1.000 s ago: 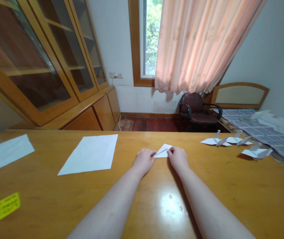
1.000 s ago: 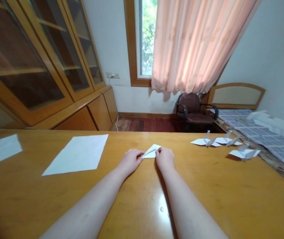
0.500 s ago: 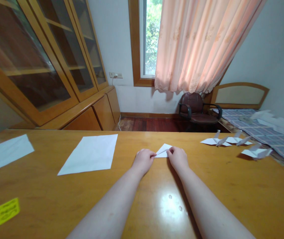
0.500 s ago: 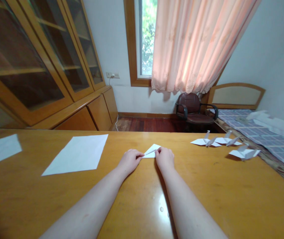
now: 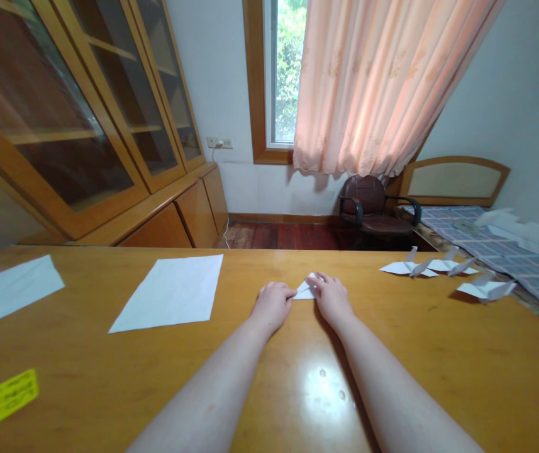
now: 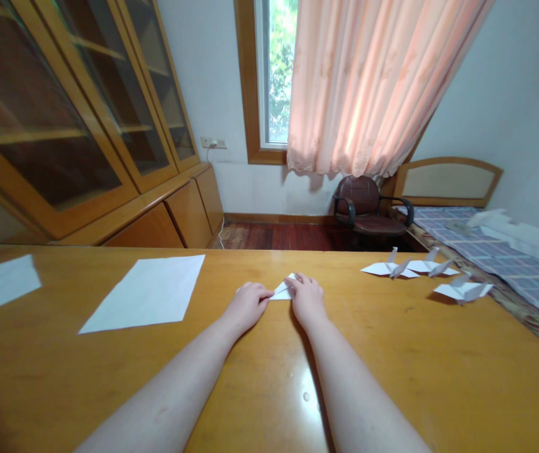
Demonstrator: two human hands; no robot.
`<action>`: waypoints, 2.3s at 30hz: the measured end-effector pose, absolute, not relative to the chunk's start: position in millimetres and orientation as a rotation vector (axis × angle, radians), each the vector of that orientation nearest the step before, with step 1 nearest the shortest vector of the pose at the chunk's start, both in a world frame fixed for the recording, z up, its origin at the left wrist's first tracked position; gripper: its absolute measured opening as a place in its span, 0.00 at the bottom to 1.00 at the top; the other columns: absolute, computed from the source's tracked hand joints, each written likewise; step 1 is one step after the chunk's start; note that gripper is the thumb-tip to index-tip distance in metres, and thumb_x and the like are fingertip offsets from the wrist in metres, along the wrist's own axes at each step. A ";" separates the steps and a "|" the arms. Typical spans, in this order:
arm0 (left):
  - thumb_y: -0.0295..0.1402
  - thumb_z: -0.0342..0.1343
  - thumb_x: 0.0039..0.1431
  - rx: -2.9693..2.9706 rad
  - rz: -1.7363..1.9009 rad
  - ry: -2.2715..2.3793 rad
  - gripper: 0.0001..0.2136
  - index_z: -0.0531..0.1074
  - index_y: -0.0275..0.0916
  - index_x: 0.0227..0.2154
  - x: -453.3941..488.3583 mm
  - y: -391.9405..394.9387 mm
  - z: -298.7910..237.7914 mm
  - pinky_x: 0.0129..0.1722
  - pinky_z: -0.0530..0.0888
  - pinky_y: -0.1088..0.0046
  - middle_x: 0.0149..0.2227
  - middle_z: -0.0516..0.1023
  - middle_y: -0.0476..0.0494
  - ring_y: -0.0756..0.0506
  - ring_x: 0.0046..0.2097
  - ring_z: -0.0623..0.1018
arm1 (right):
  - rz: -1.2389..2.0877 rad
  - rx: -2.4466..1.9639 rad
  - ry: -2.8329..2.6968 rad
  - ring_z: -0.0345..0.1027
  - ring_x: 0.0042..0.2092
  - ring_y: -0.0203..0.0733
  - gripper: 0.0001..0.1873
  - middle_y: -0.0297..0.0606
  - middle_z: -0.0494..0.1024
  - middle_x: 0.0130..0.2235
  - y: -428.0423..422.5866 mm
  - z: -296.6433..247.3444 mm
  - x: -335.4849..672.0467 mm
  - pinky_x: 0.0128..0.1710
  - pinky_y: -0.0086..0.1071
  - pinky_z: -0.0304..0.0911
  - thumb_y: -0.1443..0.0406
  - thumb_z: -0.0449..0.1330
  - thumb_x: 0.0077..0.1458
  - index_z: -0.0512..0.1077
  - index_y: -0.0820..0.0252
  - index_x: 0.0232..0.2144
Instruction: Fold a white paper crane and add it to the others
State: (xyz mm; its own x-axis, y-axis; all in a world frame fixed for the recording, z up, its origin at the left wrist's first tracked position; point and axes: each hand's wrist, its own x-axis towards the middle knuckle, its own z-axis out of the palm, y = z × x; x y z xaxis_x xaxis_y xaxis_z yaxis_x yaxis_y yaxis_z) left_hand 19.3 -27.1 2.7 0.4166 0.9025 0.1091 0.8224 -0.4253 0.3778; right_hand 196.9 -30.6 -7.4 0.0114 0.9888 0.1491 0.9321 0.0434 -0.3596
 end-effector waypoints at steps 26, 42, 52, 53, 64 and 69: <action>0.34 0.49 0.56 2.250 0.494 1.610 0.11 0.77 0.46 0.36 21.8 -29.0 6.8 0.44 0.67 0.68 0.37 0.78 0.46 0.45 0.41 0.71 | 0.351 -1.526 -2.268 0.63 0.53 0.40 0.14 0.34 0.72 0.51 -35.7 3.6 187.2 0.54 0.35 0.54 0.60 0.55 0.56 0.72 0.46 0.45; 0.36 0.51 0.55 2.217 0.520 1.663 0.10 0.77 0.45 0.33 20.7 -26.6 3.5 0.44 0.67 0.69 0.36 0.78 0.47 0.45 0.42 0.72 | 0.335 -1.562 -2.240 0.63 0.53 0.40 0.12 0.33 0.72 0.50 -35.0 -0.4 186.9 0.53 0.35 0.55 0.62 0.56 0.55 0.74 0.46 0.42; 0.35 0.52 0.54 2.188 0.517 1.680 0.09 0.77 0.47 0.34 19.3 -24.5 -1.1 0.45 0.67 0.68 0.37 0.78 0.48 0.44 0.43 0.72 | 0.355 -1.580 -2.197 0.62 0.54 0.39 0.13 0.33 0.72 0.51 -33.6 -6.8 187.7 0.55 0.35 0.53 0.64 0.54 0.55 0.74 0.46 0.42; 0.35 0.51 0.54 2.207 0.522 1.674 0.09 0.77 0.47 0.34 19.1 -24.7 -1.5 0.45 0.66 0.67 0.37 0.78 0.48 0.44 0.43 0.72 | 0.354 -1.574 -2.197 0.62 0.54 0.39 0.13 0.33 0.71 0.51 -33.3 -7.7 187.9 0.55 0.35 0.53 0.64 0.54 0.55 0.74 0.46 0.42; 0.36 0.53 0.54 2.320 0.474 1.657 0.08 0.76 0.44 0.33 22.4 -31.5 7.7 0.43 0.66 0.68 0.35 0.76 0.46 0.44 0.42 0.71 | 0.364 -1.537 -2.142 0.66 0.50 0.40 0.11 0.35 0.75 0.48 -30.4 -12.2 189.5 0.52 0.36 0.57 0.62 0.57 0.53 0.76 0.47 0.39; 0.37 0.52 0.56 2.349 0.414 1.655 0.08 0.76 0.45 0.33 22.4 -32.3 10.4 0.43 0.65 0.68 0.35 0.76 0.45 0.45 0.42 0.71 | 0.365 -1.528 -2.152 0.68 0.47 0.41 0.09 0.33 0.76 0.46 -31.6 -8.5 189.2 0.50 0.36 0.58 0.60 0.58 0.52 0.76 0.45 0.37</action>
